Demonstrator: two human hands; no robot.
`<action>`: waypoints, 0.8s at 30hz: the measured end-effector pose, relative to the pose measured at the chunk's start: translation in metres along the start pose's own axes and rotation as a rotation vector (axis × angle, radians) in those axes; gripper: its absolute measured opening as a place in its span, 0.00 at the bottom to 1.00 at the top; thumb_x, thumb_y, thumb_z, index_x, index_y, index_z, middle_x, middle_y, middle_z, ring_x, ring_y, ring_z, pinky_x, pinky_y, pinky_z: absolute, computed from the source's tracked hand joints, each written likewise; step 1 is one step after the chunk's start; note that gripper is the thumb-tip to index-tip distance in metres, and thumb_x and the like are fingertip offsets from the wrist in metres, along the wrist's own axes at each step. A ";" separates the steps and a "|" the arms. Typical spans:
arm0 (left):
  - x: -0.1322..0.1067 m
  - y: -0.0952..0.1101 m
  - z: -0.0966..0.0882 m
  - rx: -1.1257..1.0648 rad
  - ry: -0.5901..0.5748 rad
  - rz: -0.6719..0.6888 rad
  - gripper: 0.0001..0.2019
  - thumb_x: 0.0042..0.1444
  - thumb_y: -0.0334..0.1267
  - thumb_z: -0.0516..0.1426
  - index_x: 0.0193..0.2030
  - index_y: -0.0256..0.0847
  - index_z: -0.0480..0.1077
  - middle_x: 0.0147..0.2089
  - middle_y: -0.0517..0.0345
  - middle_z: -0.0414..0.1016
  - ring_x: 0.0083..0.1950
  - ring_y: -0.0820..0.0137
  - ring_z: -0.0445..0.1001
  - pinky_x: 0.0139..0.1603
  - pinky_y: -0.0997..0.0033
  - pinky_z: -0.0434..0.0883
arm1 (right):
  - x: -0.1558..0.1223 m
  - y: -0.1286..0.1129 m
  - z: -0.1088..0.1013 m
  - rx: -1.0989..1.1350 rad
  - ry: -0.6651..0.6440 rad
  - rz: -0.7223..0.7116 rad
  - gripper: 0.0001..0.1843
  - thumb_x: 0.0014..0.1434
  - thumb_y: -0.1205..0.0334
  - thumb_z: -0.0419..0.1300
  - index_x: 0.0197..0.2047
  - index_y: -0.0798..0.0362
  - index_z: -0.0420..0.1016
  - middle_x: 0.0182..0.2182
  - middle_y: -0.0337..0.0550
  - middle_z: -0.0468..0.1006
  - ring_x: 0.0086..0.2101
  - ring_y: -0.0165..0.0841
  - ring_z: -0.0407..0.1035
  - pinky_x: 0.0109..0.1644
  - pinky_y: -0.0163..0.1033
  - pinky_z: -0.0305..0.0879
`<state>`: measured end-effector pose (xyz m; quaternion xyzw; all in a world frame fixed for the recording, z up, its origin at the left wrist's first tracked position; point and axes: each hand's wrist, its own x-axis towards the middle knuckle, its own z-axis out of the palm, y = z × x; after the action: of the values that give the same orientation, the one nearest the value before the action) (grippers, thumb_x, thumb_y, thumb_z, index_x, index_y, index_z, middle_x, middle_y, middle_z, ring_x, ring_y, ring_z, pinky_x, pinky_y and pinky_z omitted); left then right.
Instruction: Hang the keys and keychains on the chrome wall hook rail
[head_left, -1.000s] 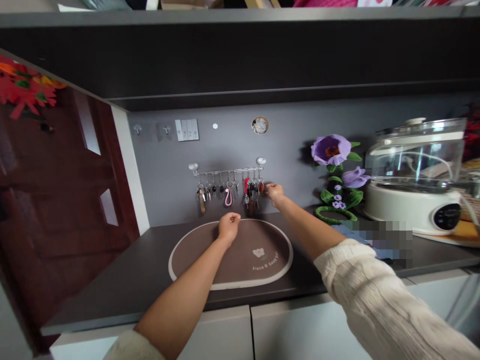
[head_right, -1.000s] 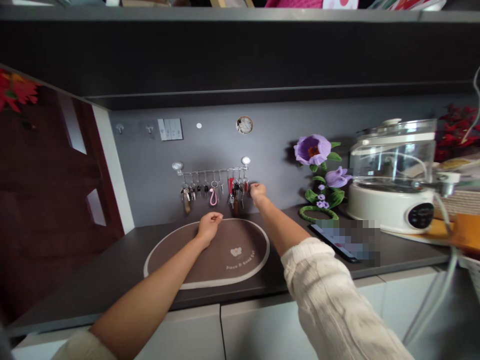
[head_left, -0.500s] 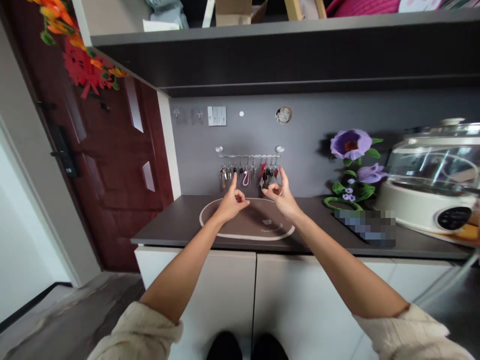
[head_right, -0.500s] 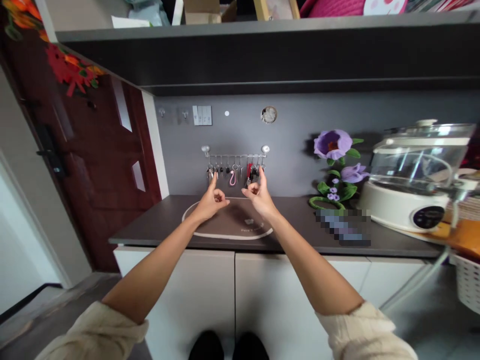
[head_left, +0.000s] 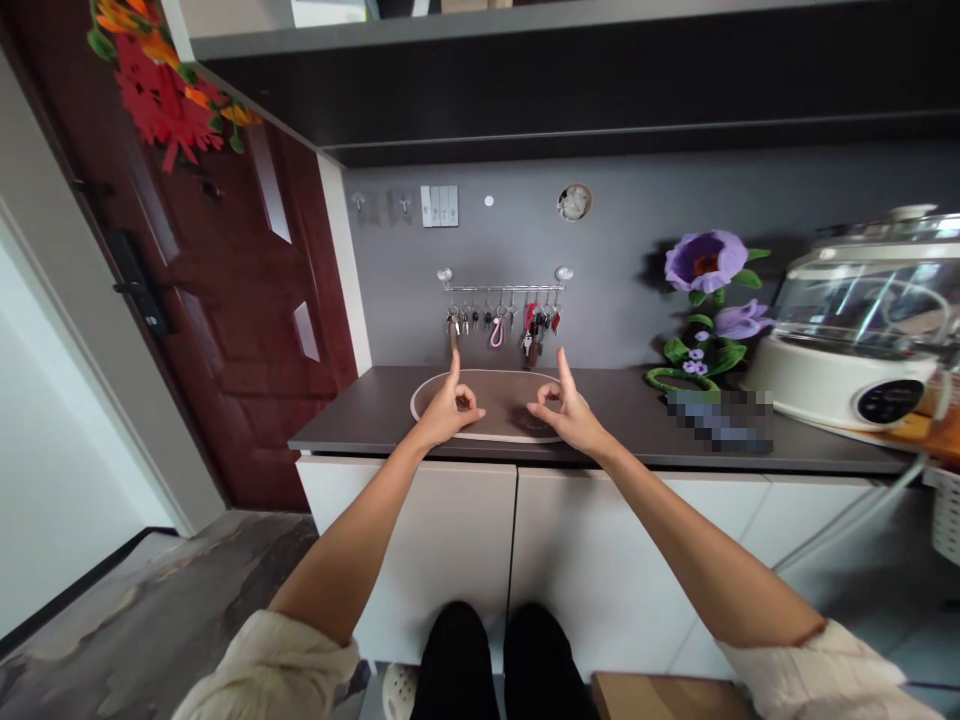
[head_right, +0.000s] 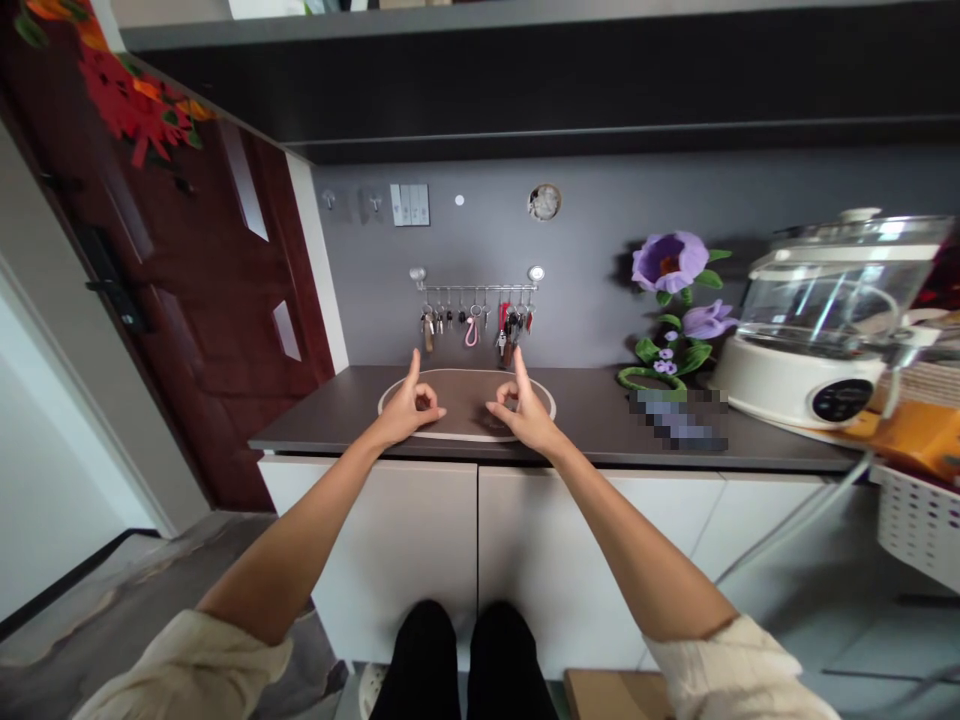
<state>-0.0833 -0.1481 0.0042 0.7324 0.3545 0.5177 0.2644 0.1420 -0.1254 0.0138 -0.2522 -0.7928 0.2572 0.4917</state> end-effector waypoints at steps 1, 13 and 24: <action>0.003 0.001 -0.003 -0.011 0.002 -0.017 0.50 0.43 0.32 0.57 0.61 0.46 0.22 0.26 0.68 0.64 0.28 0.79 0.63 0.36 0.76 0.63 | 0.003 0.000 -0.002 0.010 0.013 0.022 0.50 0.48 0.62 0.58 0.62 0.49 0.24 0.25 0.33 0.65 0.27 0.25 0.61 0.39 0.37 0.62; 0.121 -0.058 -0.060 -0.071 0.589 -0.341 0.41 0.25 0.38 0.67 0.51 0.39 0.59 0.55 0.44 0.59 0.56 0.61 0.58 0.53 0.65 0.57 | 0.101 0.070 -0.067 0.049 0.505 0.448 0.47 0.28 0.56 0.69 0.53 0.52 0.57 0.49 0.51 0.64 0.45 0.39 0.62 0.48 0.47 0.60; 0.206 -0.115 -0.028 -0.317 0.637 -0.273 0.28 0.32 0.43 0.64 0.41 0.39 0.59 0.37 0.56 0.71 0.36 0.74 0.70 0.40 0.71 0.66 | 0.176 0.136 -0.020 0.241 0.709 0.367 0.43 0.33 0.53 0.66 0.50 0.51 0.50 0.45 0.44 0.67 0.44 0.31 0.64 0.51 0.39 0.58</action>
<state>-0.0937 0.0863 0.0442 0.4309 0.4288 0.7278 0.3173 0.1118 0.0936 0.0472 -0.4031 -0.4803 0.3287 0.7062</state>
